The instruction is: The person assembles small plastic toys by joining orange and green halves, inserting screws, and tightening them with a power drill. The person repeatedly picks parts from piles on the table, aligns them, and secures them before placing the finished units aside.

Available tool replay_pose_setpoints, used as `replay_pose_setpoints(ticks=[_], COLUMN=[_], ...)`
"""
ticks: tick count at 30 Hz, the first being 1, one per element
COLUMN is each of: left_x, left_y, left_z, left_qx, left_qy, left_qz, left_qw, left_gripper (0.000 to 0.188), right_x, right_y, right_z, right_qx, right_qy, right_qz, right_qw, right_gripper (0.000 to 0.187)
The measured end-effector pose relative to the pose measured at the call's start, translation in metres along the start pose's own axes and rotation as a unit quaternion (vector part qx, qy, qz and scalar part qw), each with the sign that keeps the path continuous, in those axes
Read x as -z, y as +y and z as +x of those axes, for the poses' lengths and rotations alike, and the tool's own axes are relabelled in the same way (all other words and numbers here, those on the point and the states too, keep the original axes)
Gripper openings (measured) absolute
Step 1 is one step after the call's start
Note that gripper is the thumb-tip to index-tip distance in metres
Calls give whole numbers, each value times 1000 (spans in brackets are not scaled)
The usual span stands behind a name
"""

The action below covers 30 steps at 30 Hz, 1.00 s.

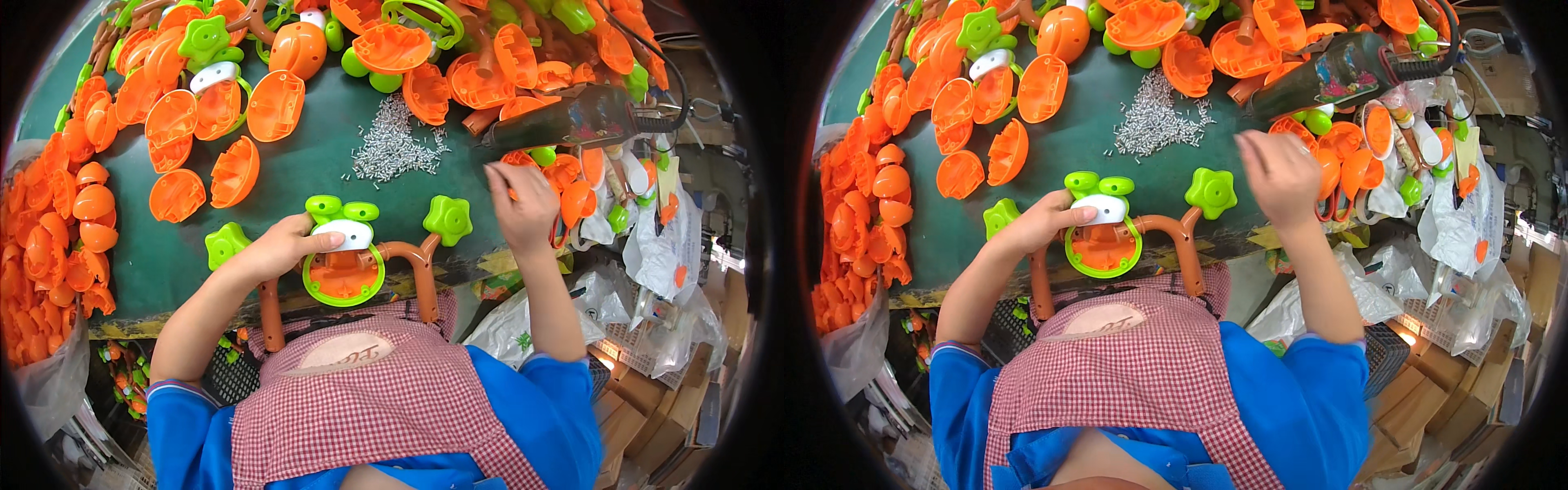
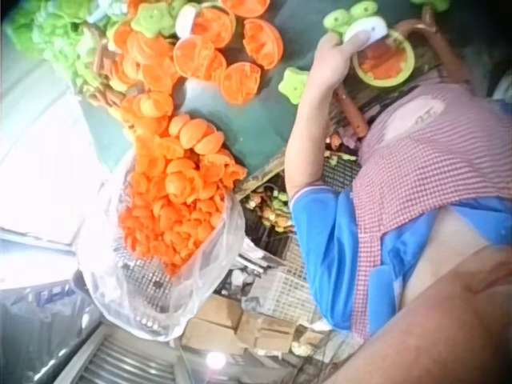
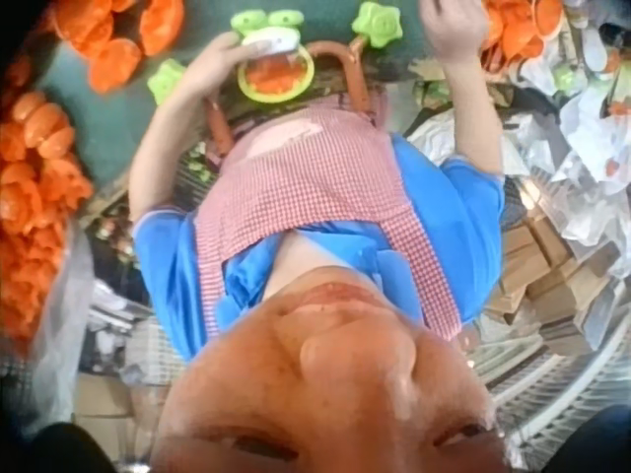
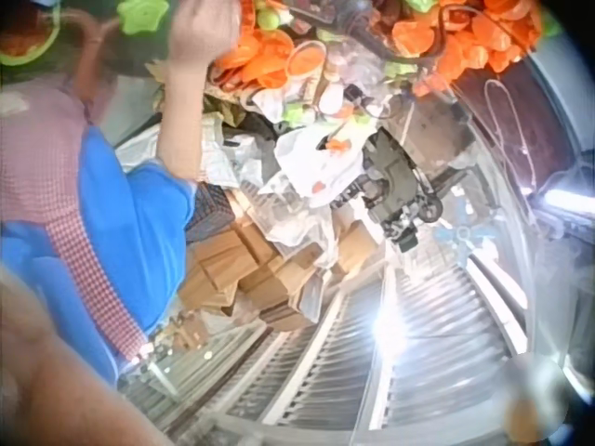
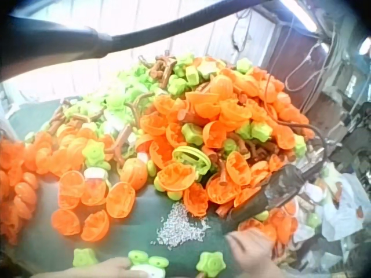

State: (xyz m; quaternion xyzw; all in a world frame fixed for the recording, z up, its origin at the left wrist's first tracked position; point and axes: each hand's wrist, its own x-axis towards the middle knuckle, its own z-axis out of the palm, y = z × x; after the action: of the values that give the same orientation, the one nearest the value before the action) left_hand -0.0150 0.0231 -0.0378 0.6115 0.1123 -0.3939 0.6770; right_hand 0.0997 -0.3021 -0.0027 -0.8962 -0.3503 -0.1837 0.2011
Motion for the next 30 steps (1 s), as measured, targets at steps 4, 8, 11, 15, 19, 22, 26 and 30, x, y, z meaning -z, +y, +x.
replay_pose_setpoints(ticks=[4,8,11,15,19,22,26,30], left_x=[2,-1,3,-8,-12,-2,-4,-5], left_y=[0,-3,-8,14,13,3,10,15], left_z=[5,4,4,-4,-3,-3,-5,-10], left_qx=[42,-12,-4,34,15,38,17,14], left_qy=[-21,-5,18,25,18,59,88,46], left_qz=[-47,-46,-32,-31,-48,12,118,68], left_qw=[998,999,999,999,999,997,989,997], left_gripper=[51,55,55,56,50,47,57,56], right_x=[-5,0,31,15,-12,-9,-18,-16], right_y=[12,7,-47,-114,-140,-131,-118,-114], right_z=[-41,-34,-26,-36,-56,-41,-16,-6], right_qx=[-118,-180,-283,-363,-319,-41,180,158], right_qy=[-52,-45,-8,-64,-113,-139,-139,-182], right_qz=[-171,-86,310,693,599,222,170,204], right_qw=[977,979,908,619,726,964,959,949], right_gripper=[34,37,51,72,67,72,58,58])
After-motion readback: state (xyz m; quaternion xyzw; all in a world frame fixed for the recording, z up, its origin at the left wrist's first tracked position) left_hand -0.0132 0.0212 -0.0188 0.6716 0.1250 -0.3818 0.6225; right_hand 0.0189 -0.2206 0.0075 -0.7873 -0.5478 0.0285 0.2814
